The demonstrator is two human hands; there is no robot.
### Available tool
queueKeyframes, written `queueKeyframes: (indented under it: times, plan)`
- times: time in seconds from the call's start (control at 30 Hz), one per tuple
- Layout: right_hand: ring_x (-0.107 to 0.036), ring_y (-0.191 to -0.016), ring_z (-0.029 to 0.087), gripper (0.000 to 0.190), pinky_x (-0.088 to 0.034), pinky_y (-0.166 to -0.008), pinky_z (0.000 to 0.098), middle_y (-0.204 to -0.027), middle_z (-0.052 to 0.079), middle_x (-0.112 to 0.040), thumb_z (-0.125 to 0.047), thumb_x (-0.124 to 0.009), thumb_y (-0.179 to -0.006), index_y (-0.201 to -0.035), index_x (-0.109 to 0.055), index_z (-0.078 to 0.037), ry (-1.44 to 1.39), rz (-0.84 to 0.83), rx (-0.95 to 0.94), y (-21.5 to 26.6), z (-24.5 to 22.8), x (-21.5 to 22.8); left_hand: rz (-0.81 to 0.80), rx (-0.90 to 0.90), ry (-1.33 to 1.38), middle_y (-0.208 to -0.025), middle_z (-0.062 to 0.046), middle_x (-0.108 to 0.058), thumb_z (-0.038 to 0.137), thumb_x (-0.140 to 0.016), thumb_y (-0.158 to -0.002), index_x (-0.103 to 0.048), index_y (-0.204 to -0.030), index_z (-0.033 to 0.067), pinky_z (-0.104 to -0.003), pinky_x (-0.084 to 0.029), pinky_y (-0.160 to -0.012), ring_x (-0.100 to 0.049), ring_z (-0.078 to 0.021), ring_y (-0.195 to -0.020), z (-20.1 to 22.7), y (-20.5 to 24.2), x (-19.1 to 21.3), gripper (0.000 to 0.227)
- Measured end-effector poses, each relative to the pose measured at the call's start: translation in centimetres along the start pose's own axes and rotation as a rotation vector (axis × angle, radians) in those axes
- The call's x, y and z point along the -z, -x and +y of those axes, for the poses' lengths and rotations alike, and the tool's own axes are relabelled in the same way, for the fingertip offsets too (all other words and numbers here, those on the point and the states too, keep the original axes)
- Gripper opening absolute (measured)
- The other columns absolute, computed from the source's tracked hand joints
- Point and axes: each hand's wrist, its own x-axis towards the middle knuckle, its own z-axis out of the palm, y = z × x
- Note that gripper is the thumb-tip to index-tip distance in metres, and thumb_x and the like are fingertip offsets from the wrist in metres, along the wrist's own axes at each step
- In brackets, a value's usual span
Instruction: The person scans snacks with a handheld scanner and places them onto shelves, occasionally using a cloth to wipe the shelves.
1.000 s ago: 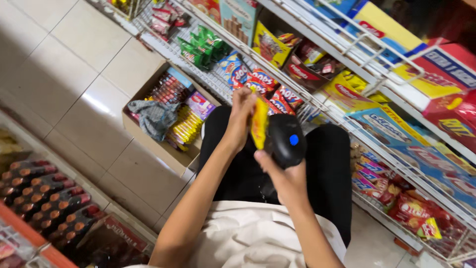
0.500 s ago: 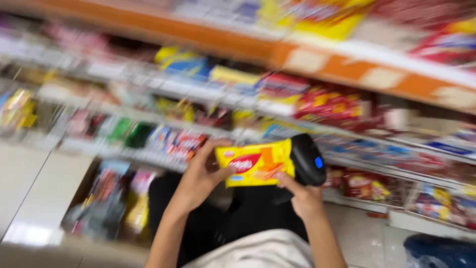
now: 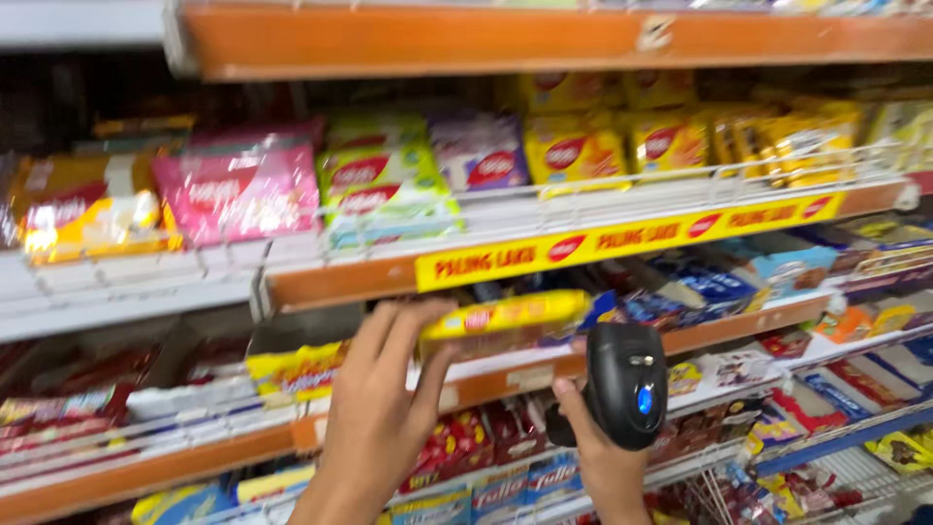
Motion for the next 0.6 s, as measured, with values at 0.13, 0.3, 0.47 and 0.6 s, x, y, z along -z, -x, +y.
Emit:
queueKeyframes:
  times: [0.13,0.3,0.47,0.6]
  plan:
    - [-0.063,-0.07,0.011,0.031,-0.053,-0.064,0.0277,-0.084,0.001,-0.065,-0.005,-0.077,-0.086,-0.116,-0.068,-0.001,0.007,0.104,0.08,-4.1,-2.9,0.8,0.305,-0.445,-0.262,-0.111,-0.012,-0.062,0.004,-0.073,-0.089,-0.063,-0.124,0.0063,-0.041,-0.053,-0.085,-0.064,-0.0324,-0.098,1.7,-7.2,-3.5,0.036]
    - [-0.062,-0.072,0.008,0.033,-0.052,-0.066,0.0252,-0.087,0.0,-0.066,-0.006,-0.076,-0.087,-0.118,-0.067,-0.001,-0.23,0.125,0.089,-7.8,-3.7,0.0,0.197,-0.522,-0.349,-0.108,-0.013,-0.062,0.006,-0.071,-0.087,-0.063,-0.122,0.0055,-0.045,-0.054,-0.079,-0.065,-0.0349,-0.095,1.7,-14.9,-10.4,0.036]
    - [-0.058,-0.066,0.01,0.032,-0.05,-0.059,0.0279,-0.083,0.002,-0.063,-0.003,-0.076,-0.085,-0.115,-0.066,0.0,-0.351,0.077,0.035,-10.1,-4.3,0.0,-0.027,-0.244,-0.368,-0.112,-0.019,-0.066,0.004,-0.066,-0.085,-0.062,-0.116,0.0002,-0.051,-0.055,-0.08,-0.066,-0.0408,-0.102,-1.3,-20.3,-17.0,0.031]
    - [-0.059,-0.066,0.011,0.03,-0.05,-0.06,0.0283,-0.084,0.002,-0.063,-0.003,-0.075,-0.086,-0.114,-0.065,0.002,-0.395,0.031,-0.021,-11.1,-3.7,0.5,-0.325,0.163,-0.269,-0.117,-0.028,-0.067,0.017,-0.072,-0.082,-0.065,-0.122,0.0023,-0.05,-0.054,-0.093,-0.066,-0.0431,-0.111,-7.5,-25.0,-20.9,0.044]
